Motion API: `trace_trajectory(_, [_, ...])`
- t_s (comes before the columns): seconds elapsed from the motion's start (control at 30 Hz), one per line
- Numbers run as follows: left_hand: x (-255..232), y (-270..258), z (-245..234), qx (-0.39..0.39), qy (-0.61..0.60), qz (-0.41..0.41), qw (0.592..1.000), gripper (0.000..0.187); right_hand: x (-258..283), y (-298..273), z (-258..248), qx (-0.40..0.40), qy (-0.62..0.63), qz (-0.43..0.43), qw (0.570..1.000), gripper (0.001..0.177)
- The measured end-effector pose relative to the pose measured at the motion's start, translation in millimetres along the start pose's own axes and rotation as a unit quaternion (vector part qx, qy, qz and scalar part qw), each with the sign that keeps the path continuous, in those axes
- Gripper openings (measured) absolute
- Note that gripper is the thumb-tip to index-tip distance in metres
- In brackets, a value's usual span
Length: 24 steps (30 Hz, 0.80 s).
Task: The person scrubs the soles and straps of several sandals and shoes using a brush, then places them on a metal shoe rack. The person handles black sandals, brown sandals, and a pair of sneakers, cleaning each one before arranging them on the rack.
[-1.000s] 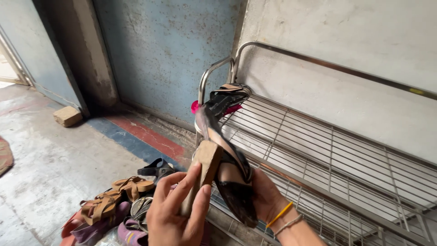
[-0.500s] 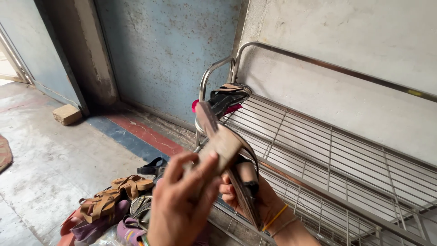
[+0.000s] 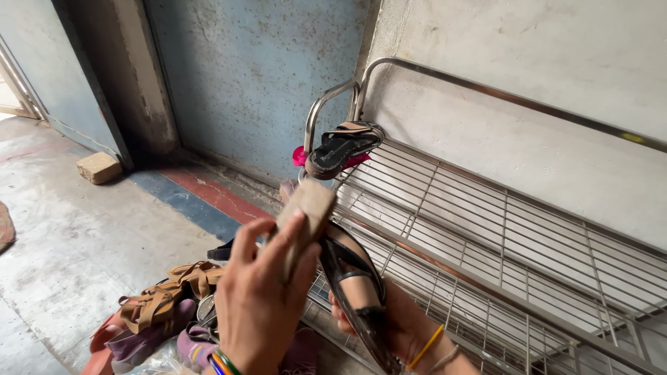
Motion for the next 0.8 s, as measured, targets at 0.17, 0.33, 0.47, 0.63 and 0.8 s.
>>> trace_trajectory(0.17, [84.8, -2.1, -3.5, -0.106, 0.029, -0.124, 0.986, 0.058, 5.6, -6.8, -14.9, 0.000, -0.034, -0.024, 0.999, 0.027])
trace_trajectory(0.33, [198.3, -2.9, 1.6, -0.081, -0.263, -0.445, 0.852, 0.055, 16.6, -19.9, 23.4, -0.062, -0.121, -0.031, 0.990, 0.037])
trace_trajectory(0.47, [185.8, 3.4, -0.4, 0.013, -0.302, -0.529, 0.793, 0.054, 23.0, -24.1, 19.7, -0.044, -0.212, 0.025, 0.976, 0.037])
trace_trajectory(0.63, [182.5, 0.8, 10.2, 0.098, -0.269, -0.544, 0.788, 0.059, 37.5, -21.8, -1.6, 0.023, -0.275, 0.038, 0.960, 0.034])
trace_trajectory(0.8, [144.1, -1.6, 24.5, 0.302, -0.214, -0.543, 0.754, 0.067, 64.6, -17.6, -19.2, 0.019, -0.587, 0.051, 0.808, 0.031])
Point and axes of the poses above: each hand's wrist, its own y-axis towards the middle knuckle, its own z-axis out of the palm, x = y × z, the point moved 7 cm from there along y, towards the middle knuckle, and after that the axes turned 10 degrees about -y, right-handed, at the moved point
